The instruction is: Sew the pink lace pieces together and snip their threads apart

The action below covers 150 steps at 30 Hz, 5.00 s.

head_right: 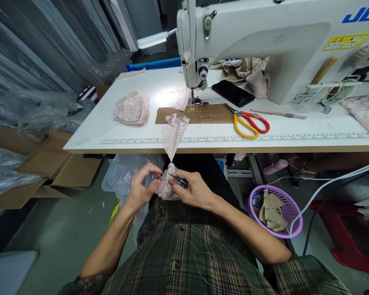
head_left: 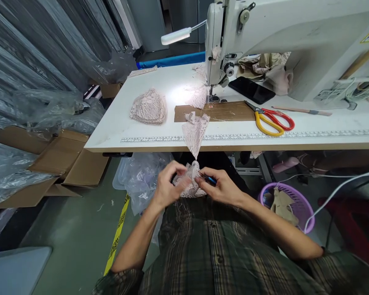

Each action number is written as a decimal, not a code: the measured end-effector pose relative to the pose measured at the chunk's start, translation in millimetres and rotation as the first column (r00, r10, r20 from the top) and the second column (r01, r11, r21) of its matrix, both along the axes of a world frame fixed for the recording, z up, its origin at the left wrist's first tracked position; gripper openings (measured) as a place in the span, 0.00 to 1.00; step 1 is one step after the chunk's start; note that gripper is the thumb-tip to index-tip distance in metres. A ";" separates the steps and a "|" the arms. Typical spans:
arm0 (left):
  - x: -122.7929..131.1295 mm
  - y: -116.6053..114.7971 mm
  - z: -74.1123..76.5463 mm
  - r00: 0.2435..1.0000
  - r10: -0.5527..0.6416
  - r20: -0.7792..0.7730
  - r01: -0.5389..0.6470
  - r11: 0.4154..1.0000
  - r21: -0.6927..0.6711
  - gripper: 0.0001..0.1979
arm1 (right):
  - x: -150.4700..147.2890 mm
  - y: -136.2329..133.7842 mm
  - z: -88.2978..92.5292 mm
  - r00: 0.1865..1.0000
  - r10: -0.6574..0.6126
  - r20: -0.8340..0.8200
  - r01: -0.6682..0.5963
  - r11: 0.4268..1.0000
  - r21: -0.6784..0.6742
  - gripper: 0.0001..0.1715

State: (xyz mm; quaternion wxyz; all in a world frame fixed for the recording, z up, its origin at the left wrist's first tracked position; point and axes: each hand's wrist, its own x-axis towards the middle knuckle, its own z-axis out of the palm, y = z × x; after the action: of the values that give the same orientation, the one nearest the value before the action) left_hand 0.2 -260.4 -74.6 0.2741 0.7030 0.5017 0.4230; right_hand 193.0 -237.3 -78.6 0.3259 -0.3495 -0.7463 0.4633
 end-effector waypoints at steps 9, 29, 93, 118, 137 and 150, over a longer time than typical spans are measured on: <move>9.1 12.5 -14.0 0.698 -0.144 0.701 0.531 0.762 -0.372 0.19 | 15.0 -11.2 2.2 0.979 0.200 -0.048 -0.199 0.980 0.021 0.10; 3.5 -0.1 0.9 0.861 0.171 0.479 0.144 0.821 -0.553 0.11 | -5.1 25.4 -16.8 0.993 0.041 0.112 -0.027 0.991 -0.129 0.33; -25.0 17.5 -30.8 0.699 0.593 0.401 -0.398 0.787 -0.471 0.21 | 7.6 6.5 -46.5 0.741 -0.463 -0.486 0.087 0.784 -0.614 0.21; -37.1 14.2 3.7 0.661 0.493 0.565 -0.162 0.830 -0.534 0.19 | 65.5 29.7 -66.9 0.892 -0.303 0.336 0.301 0.952 0.058 0.19; -29.2 22.7 -12.1 0.531 0.589 0.609 -0.188 0.783 -0.593 0.15 | 5.3 19.9 -53.1 0.982 -0.084 -0.169 0.025 0.945 -0.326 0.22; -25.1 21.5 -19.7 0.510 0.559 0.654 -0.030 0.771 -0.636 0.12 | 74.1 35.3 -64.4 0.703 -0.641 0.307 0.593 0.767 0.244 0.18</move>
State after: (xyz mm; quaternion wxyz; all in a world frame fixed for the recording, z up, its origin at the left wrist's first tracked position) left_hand -25.0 -238.9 -94.4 0.5817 0.2129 0.5325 0.5768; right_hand 267.1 -202.0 -143.0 0.3360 -0.6391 -0.6611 0.2039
